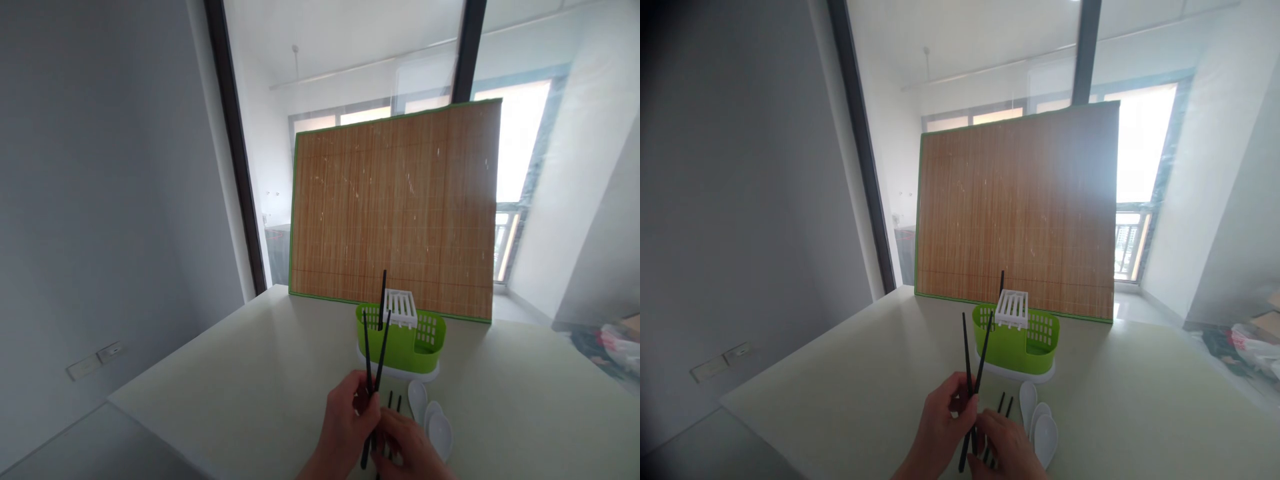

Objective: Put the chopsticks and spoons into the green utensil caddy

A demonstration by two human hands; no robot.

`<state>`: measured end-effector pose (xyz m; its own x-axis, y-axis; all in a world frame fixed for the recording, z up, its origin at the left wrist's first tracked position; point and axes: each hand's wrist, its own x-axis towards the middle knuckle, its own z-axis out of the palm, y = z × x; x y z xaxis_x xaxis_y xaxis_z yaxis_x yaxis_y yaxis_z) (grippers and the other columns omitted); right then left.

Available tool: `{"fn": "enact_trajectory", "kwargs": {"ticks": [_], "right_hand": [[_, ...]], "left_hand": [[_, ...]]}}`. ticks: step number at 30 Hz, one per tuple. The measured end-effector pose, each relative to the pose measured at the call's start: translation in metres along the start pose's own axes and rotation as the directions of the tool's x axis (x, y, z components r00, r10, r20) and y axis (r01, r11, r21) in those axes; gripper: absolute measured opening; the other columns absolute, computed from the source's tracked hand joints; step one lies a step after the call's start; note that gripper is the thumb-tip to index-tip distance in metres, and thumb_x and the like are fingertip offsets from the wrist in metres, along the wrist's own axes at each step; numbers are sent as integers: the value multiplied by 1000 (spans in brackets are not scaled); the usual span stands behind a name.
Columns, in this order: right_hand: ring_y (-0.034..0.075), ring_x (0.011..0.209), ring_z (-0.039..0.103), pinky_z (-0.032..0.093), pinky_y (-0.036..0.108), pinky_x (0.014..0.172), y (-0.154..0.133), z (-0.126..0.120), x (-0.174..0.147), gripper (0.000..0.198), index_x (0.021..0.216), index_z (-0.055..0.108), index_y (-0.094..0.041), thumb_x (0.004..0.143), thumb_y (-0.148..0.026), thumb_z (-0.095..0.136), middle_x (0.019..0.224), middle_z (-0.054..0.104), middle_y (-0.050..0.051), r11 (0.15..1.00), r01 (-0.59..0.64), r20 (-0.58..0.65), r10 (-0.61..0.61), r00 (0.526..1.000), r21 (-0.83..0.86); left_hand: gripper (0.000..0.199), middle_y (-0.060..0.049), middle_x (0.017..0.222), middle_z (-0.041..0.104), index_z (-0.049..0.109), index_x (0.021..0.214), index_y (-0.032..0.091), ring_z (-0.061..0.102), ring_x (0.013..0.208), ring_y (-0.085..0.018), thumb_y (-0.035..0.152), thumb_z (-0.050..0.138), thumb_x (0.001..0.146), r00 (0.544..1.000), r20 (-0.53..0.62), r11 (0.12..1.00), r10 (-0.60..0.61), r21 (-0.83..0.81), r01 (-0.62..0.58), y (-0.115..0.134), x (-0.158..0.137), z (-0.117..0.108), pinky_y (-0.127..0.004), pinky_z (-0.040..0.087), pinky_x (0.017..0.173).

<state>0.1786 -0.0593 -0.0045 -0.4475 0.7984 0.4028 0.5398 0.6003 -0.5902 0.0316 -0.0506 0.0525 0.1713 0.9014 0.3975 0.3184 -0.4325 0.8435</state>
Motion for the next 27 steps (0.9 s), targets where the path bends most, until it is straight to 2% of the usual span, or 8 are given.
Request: {"fn": "enact_trajectory", "kwargs": {"ticks": [3,7,11,16,20,23,27], "right_hand": [[11,61,50,37,20,55,2,5,1,20,81,52,-21,63,-15,58,76,56,-1,1000,-19,32,19,999,12],[14,68,55,39,22,60,4,7,2,6,85,55,-21,81,-23,51,78,59,2,1000,1,-13,-1,1000,-7],[15,71,57,40,22,62,4,5,3,13,86,57,-23,88,-28,45,81,59,2,999,23,-28,-24,999,-26],[16,74,56,39,23,66,9,9,3,11,79,56,-22,86,-27,50,80,59,1,990,30,-8,-32,999,-138],[17,73,55,38,26,67,16,14,3,10,72,54,-20,81,-23,57,73,59,0,972,39,34,-32,999,-232],[16,72,54,37,25,66,17,15,3,12,69,53,-19,79,-20,59,71,58,0,969,41,46,-31,998,-244],[16,72,54,36,26,67,14,13,4,13,68,52,-19,79,-20,59,70,58,0,971,41,52,-30,998,-237]], "left_hand": [[10,2,69,57,56,85,18,50,60,-9,21,50,77,1000,-22,1000,-4,22,5,-4,-1,0,-18,43,57],[12,2,71,59,57,87,18,49,58,-8,19,49,78,1000,20,999,20,-34,-19,-9,-5,3,-18,42,55],[14,1,75,60,58,91,18,50,58,-8,23,50,81,996,85,991,19,-131,-8,-12,-7,1,-17,42,54],[19,2,72,59,58,97,18,46,49,-5,30,52,83,986,162,968,-38,-239,76,-16,-6,-6,-15,40,47],[19,1,70,57,61,90,16,44,48,-5,32,56,80,988,140,964,-67,-245,100,-16,-6,-11,-15,39,42],[18,-2,76,59,64,86,16,48,53,-7,30,58,78,987,145,969,-64,-227,96,-13,-5,-15,-15,41,43],[14,-2,80,63,66,88,18,56,67,-10,24,59,77,983,182,987,-16,-152,44,-4,-1,-26,-16,44,53]]}}
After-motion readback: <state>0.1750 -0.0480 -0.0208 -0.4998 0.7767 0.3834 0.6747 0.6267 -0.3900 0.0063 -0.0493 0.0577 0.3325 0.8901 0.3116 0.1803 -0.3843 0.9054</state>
